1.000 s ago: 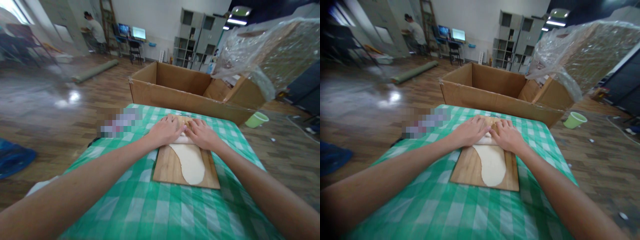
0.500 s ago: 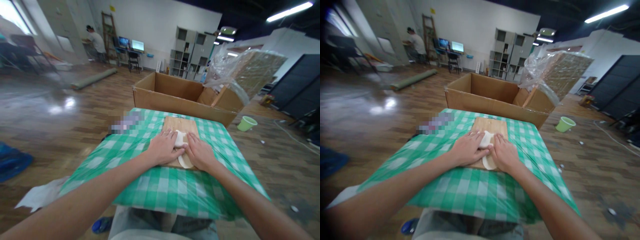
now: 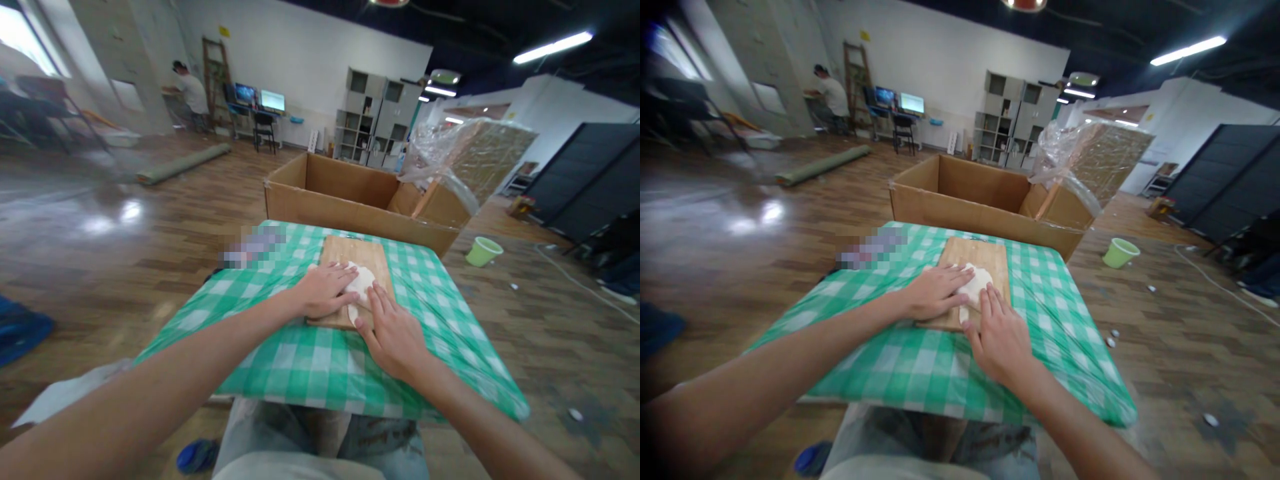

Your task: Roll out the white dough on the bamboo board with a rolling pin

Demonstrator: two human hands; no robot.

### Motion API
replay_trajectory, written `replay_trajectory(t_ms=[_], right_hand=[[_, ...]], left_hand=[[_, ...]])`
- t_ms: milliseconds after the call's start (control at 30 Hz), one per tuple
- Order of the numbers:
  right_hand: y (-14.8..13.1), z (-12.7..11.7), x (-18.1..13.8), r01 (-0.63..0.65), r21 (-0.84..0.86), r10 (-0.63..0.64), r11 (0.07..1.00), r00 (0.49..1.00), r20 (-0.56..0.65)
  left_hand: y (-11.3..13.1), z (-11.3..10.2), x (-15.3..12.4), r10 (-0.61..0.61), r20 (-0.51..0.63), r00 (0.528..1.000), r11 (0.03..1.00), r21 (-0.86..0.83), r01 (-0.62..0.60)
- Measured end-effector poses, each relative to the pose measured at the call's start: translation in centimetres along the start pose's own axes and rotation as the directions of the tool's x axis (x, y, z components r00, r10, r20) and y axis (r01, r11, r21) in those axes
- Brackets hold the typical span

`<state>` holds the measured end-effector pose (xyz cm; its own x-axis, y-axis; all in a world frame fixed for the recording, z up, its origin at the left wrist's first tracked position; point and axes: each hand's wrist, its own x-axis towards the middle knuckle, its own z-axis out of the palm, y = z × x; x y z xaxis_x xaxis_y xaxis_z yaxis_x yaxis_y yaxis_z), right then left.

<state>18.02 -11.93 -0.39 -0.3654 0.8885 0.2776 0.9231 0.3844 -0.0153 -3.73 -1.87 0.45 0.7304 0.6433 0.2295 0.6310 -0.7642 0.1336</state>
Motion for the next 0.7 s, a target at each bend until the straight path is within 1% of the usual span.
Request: replay_trajectory(t_ms=[133,300,400,500,600,700], right_hand=[[0.5,0.1,0.9,-0.061,0.013,0.060,0.998,0.998,0.034],[2.7,0.6,3.1,-0.067,0.001,0.067,0.998,0.996,0.063],[4.1,0.9,4.3,-0.087,-0.016,0.087,0.996,0.995,0.047],[4.9,1.2,5.1,-0.096,-0.042,0.096,0.995,0.995,0.013],[5.4,1.3,5.6,-0.083,-0.064,0.081,0.995,0.996,-0.027],[6.1,1.3,6.1,-0.059,-0.066,0.057,0.996,0.998,-0.026]], left_hand=[[-0.8,0.3,2.2,0.022,-0.003,1.000,1.000,-0.018,-0.022],[-1.7,1.4,5.1,0.019,-0.020,1.000,0.999,-0.025,-0.020],[-2.2,1.9,7.1,0.001,-0.037,0.999,1.000,-0.017,-0.002],[-2.7,2.0,8.6,0.024,-0.013,1.000,0.999,-0.027,-0.024],[-3.2,2.0,9.5,0.016,0.004,1.000,0.998,-0.053,-0.015],[-3.8,2.3,10.2,0.032,0.030,0.999,0.998,-0.052,-0.030]])
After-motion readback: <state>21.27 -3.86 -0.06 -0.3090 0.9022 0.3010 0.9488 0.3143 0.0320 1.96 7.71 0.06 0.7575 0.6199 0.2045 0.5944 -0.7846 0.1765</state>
